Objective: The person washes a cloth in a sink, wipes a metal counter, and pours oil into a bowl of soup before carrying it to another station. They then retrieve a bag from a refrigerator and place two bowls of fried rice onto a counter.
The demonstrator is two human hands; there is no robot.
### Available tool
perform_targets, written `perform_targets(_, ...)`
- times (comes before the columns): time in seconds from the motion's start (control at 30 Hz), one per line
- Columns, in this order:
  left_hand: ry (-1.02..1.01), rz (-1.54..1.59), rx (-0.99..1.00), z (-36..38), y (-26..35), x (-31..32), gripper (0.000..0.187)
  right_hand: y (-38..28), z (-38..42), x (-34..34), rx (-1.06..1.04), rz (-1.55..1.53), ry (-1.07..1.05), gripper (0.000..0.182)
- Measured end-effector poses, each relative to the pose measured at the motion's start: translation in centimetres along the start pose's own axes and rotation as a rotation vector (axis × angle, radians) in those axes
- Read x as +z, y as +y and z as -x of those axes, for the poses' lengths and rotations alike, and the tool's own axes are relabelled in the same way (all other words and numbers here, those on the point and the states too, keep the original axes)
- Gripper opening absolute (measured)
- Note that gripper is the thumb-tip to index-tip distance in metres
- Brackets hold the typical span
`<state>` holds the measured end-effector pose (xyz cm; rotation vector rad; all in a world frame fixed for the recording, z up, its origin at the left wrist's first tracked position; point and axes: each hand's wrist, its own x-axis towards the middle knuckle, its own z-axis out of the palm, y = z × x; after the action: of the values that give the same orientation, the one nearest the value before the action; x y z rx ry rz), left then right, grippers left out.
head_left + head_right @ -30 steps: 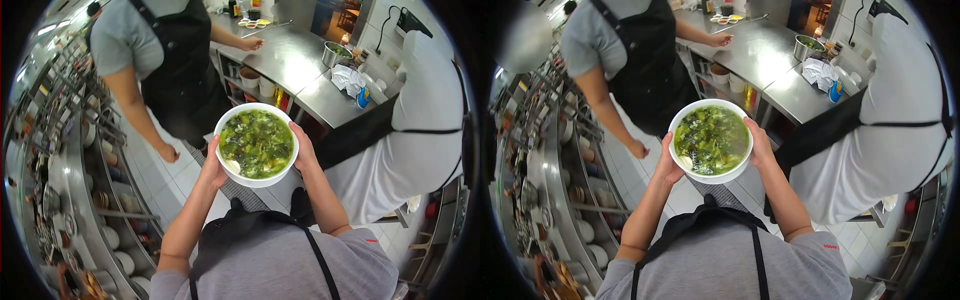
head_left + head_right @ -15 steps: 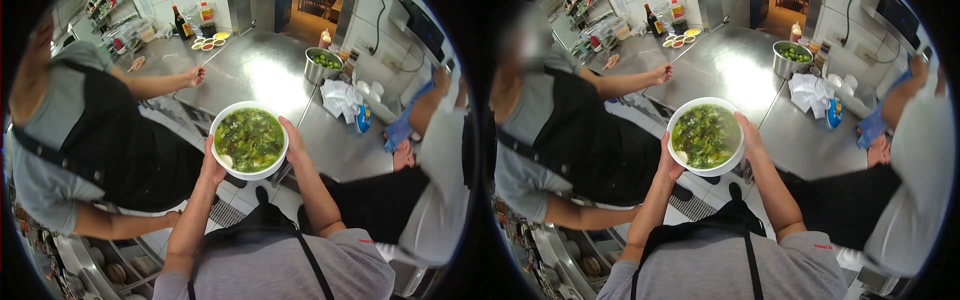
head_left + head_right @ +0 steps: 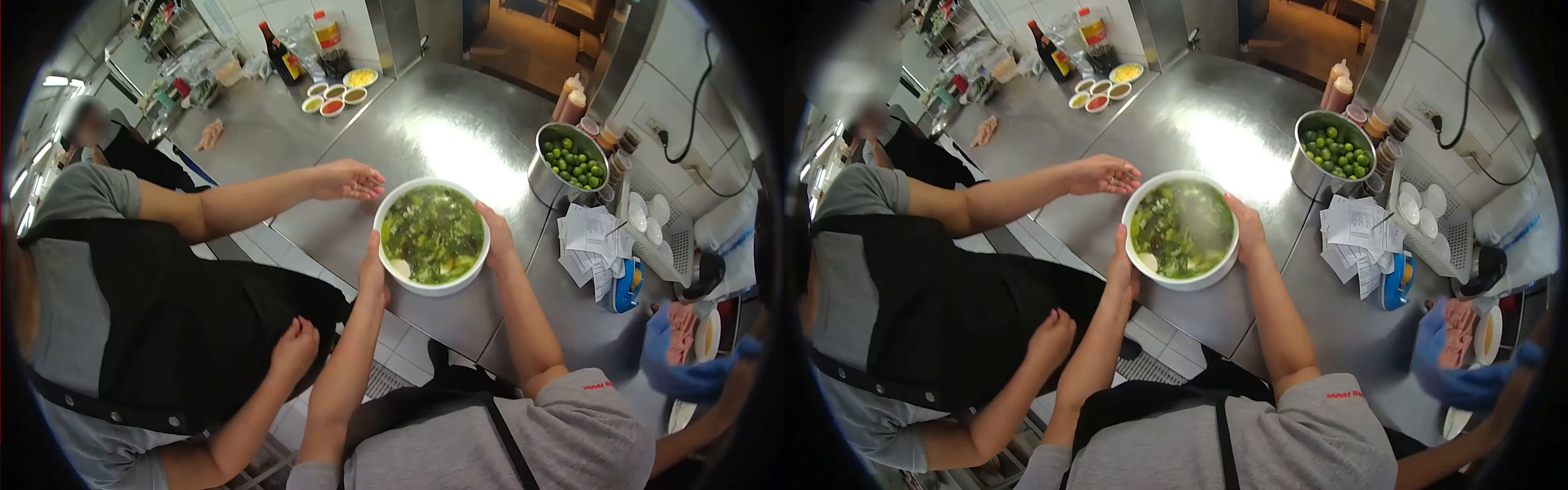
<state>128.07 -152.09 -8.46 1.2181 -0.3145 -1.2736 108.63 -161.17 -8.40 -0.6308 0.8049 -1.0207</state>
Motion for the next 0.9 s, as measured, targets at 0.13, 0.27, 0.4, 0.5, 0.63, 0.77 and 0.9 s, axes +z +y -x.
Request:
perform_targets(0.13, 0.081, -0.064, 0.008, -2.7, -0.6, -0.1, 0.06, -0.4, -3.2, -0.8, -0.031, 0.148, 0.031, 0.04)
perform_targets(0.27, 0.164, -0.212, -0.01, -4.4, -0.4, -0.2, 0.063, -1.1, -4.4, -0.5, -0.035, 0.234, 0.077, 0.042)
perform_targets(0.4, 0.235, -0.26, -0.142, -6.0, -0.5, -1.4, 0.062, -1.4, -5.2, -1.6, -0.045, 0.578, 0.074, 0.042)
perform_targets(0.5, 0.18, -0.24, -0.106, -5.1, -0.7, -0.6, 0.068, -0.7, -5.1, -1.9, -0.075, 0.573, 0.111, 0.045)
perform_targets(0.63, 0.099, -0.084, -0.104, -2.5, -1.4, -1.6, 0.072, -1.3, -2.7, -2.7, -0.256, 0.376, 0.313, 0.052)
perform_targets(0.77, -0.051, -0.209, 0.064, 5.4, -3.7, -4.2, 0.046, -3.2, 4.7, -3.0, -0.635, 0.141, 0.478, 0.028)
perform_targets(0.9, -0.235, -0.642, 0.049, 13.2, -4.3, -12.0, 0.017, -4.0, 13.6, 2.7, -1.05, 0.235, 0.212, 0.024)
